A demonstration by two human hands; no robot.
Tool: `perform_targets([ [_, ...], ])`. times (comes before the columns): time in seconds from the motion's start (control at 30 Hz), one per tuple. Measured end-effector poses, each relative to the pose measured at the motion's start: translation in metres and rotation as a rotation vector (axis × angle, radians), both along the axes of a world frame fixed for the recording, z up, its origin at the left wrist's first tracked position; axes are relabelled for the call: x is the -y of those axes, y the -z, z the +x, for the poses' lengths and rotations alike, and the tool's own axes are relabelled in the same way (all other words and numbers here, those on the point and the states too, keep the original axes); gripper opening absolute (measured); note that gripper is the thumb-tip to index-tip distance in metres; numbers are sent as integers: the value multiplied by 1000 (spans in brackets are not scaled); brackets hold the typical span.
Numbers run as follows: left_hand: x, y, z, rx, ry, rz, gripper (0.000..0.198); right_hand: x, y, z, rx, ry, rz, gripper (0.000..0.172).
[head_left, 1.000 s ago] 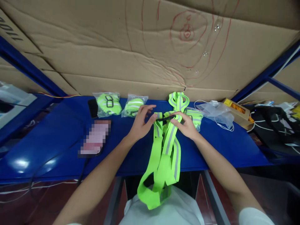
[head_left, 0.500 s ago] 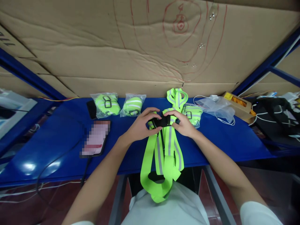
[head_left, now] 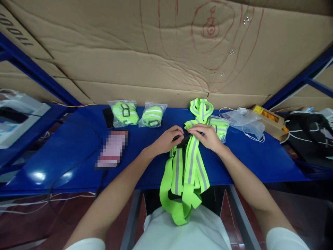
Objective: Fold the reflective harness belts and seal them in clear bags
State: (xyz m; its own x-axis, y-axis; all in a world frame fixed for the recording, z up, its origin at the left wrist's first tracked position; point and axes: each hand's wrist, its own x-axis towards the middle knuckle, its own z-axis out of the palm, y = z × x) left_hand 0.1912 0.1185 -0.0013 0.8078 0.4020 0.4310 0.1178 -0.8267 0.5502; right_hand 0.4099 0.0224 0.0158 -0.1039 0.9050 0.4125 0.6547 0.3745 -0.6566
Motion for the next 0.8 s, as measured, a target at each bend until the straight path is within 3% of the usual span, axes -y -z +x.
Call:
perform_targets([
  [0.13, 5, -8, -1, -35, -77, 25, 25, -1, 3, 1, -9, -33, -144, 38],
  [0.3, 19, -21, -5, -147, -176, 188, 23, -5, 7, 1, -79, -24, -274, 30],
  [0.43, 30, -21, -2, -288, -207, 361, 31, -7, 7, 0, -129, -44, -327, 27],
  [0.6, 35, -22, 0, -443, -250, 496, 21, 0, 2, -11, -70, -5, -328, 26],
  [0.8, 41, -34, -1, -538, -253, 564, 13, 7, -10, -16, 45, 7, -377, 19],
])
